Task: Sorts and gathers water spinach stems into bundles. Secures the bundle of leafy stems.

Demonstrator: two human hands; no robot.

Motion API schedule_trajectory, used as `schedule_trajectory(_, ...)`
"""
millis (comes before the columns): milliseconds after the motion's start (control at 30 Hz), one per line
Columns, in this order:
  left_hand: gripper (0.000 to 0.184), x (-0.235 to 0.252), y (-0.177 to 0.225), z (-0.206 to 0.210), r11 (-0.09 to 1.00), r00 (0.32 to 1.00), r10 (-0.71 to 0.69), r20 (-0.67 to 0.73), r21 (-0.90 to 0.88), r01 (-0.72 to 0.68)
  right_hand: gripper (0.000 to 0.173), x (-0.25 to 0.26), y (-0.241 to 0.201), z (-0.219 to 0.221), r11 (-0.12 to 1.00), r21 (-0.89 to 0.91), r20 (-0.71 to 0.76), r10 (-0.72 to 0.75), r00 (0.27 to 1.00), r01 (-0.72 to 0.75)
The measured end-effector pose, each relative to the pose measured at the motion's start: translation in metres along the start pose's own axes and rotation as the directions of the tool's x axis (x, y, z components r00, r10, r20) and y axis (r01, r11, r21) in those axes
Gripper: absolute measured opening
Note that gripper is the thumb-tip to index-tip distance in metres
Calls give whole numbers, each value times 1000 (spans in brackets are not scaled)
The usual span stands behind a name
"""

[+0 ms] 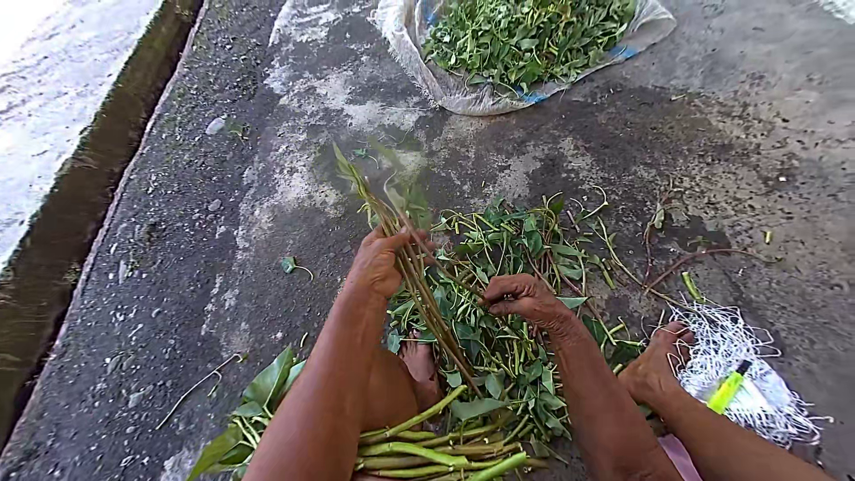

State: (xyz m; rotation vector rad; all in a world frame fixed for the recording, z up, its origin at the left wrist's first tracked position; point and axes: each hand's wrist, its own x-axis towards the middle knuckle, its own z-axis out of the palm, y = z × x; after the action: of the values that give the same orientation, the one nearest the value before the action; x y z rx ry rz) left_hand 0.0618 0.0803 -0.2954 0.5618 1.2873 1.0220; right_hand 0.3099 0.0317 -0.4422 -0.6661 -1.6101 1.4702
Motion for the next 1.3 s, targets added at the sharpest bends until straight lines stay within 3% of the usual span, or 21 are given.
schedule_trajectory(100,22,-1,0,-3,1000,994,20,111,-1,-20,13,0,0,1,999,10,-11,46,999,-46)
schedule_trajectory(400,24,-4,-2,-2,997,975,54,218,-65,-40,12,-1,-8,2,993,67,-55,101,993,-97)
schedule_trajectory(600,29,-8,-6,-1,990,901,138,410,-97,-107,12,-5,-12,5,976,97,-54,201,978,-195)
schedule_trajectory(867,25,-10,-9,-5,981,864,194,464,-73,-181,14,-4,-13,12,961,23,-50,277,960,-276)
schedule_trajectory(967,22,-12,-10,-2,973,904,218,367,-16,-228,15,-2,-11,26,943,56,21,326,945,-327)
schedule_trajectory(1067,23,-11,-7,-2,966,920,246,304,-4,-257,27,0,-5,32,897,109,76,421,904,-428)
schedule_trajectory(1133,21,-8,-5,-7,964,920,258,294,-18,-265,34,-5,16,24,849,96,-46,526,849,-520)
schedule_trajectory(1200,21,-5,-4,-10,959,918,272,288,2,-285,37,-21,58,5,757,61,-289,638,714,-651)
schedule_trajectory(1300,23,-5,-5,-10,954,918,262,299,62,-292,39,-61,115,-27,499,87,-640,691,336,-862)
